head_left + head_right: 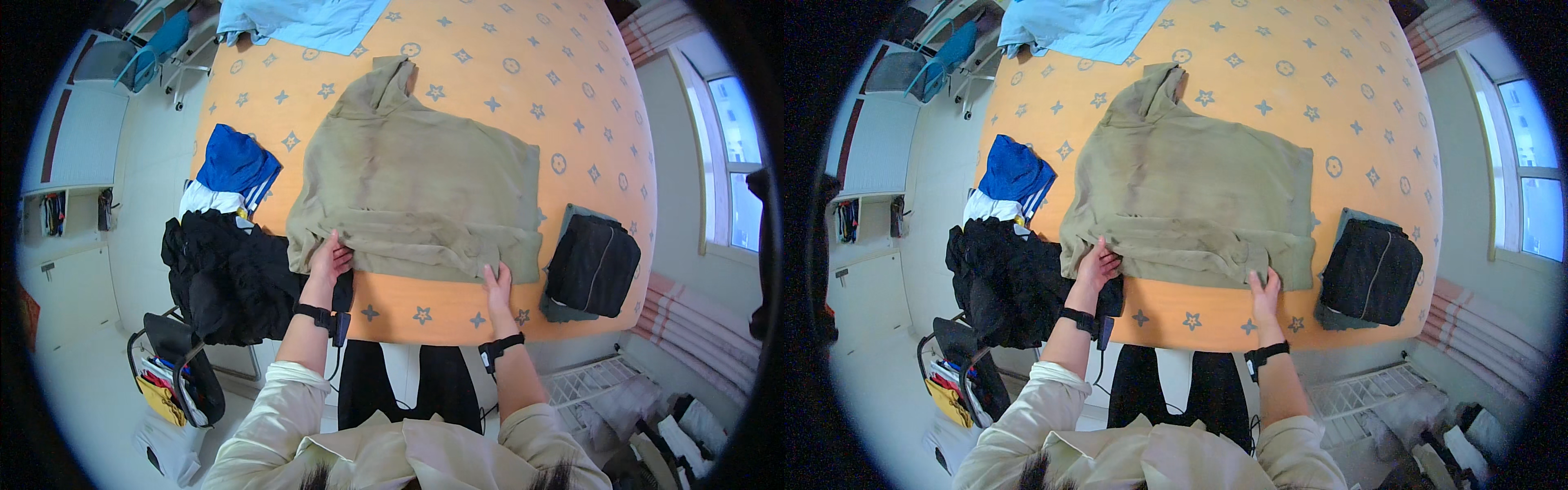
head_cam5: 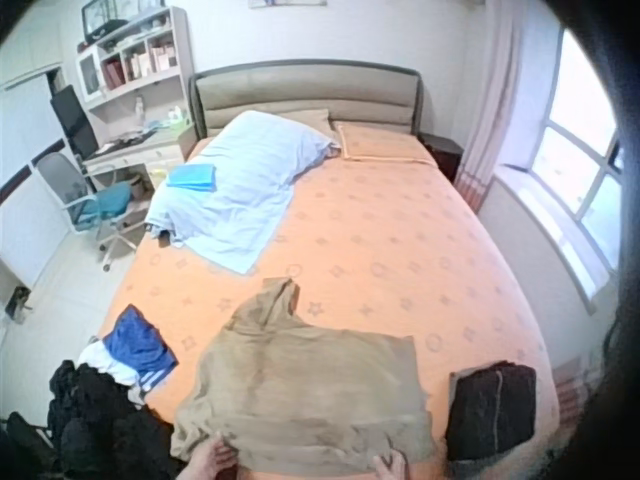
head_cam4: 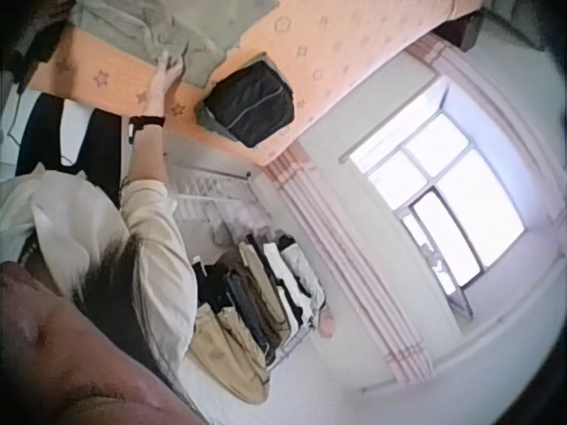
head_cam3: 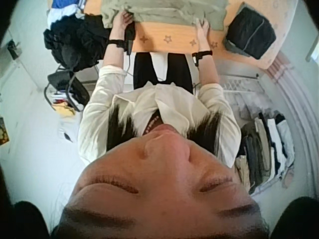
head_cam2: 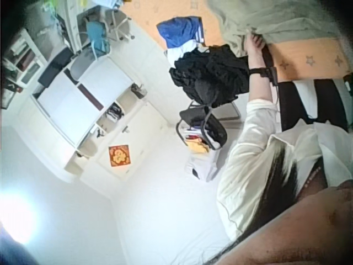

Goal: The person folds several garments on a bed, including a beige long-sleeve shirt, blue shorts, a green and white t-shirt, and multiple black shirts. Each item is laid flat, folded neatly, and stacked on the bed.

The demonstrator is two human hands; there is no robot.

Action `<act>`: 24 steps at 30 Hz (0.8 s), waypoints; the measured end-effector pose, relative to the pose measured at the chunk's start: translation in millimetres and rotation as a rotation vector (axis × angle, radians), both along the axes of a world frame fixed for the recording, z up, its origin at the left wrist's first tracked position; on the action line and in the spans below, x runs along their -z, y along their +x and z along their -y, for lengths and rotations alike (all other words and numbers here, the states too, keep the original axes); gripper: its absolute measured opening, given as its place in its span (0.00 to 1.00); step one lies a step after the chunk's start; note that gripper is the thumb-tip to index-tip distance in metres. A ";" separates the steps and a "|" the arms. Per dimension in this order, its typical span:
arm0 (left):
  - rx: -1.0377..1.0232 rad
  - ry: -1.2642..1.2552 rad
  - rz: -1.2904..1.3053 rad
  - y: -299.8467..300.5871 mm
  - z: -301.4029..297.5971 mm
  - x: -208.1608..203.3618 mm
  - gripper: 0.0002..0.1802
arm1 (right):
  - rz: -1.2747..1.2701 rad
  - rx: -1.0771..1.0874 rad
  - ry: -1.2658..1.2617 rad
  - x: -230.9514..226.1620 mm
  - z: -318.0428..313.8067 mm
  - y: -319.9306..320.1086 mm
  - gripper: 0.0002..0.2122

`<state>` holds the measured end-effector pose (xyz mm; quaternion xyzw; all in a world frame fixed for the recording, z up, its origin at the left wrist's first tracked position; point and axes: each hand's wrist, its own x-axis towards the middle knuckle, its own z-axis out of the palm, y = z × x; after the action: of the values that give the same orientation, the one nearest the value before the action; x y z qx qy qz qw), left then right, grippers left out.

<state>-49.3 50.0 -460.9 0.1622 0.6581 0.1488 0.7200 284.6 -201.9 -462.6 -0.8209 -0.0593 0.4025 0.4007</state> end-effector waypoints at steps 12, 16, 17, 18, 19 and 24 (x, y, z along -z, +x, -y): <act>0.537 1.256 -0.894 15.6 2.8 -61.7 0.19 | -0.172 -0.096 0.477 -46.1 -6.0 42.7 0.08; 1.454 1.521 -0.981 17.0 0.8 -56.6 0.19 | -0.147 -0.010 0.373 -44.8 27.8 82.1 0.08; 1.537 1.450 -0.977 17.8 0.9 -49.6 0.11 | -0.119 0.040 0.208 -38.2 33.6 88.0 0.08; 1.551 1.485 -0.966 17.0 1.4 -43.0 0.09 | -0.075 -0.048 0.210 -30.7 37.2 90.7 0.08; 1.583 1.495 -0.969 14.6 3.9 -37.8 0.08 | -0.024 -0.107 0.130 -23.1 38.2 91.3 0.08; 1.838 1.411 -0.964 -6.4 16.7 -28.4 0.06 | 0.031 -0.061 0.000 -4.4 7.7 83.1 0.10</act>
<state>-55.7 33.2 -432.5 0.9476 0.2751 -0.1626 0.0002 367.7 -209.6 -458.2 -0.8247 -0.0904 0.4018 0.3876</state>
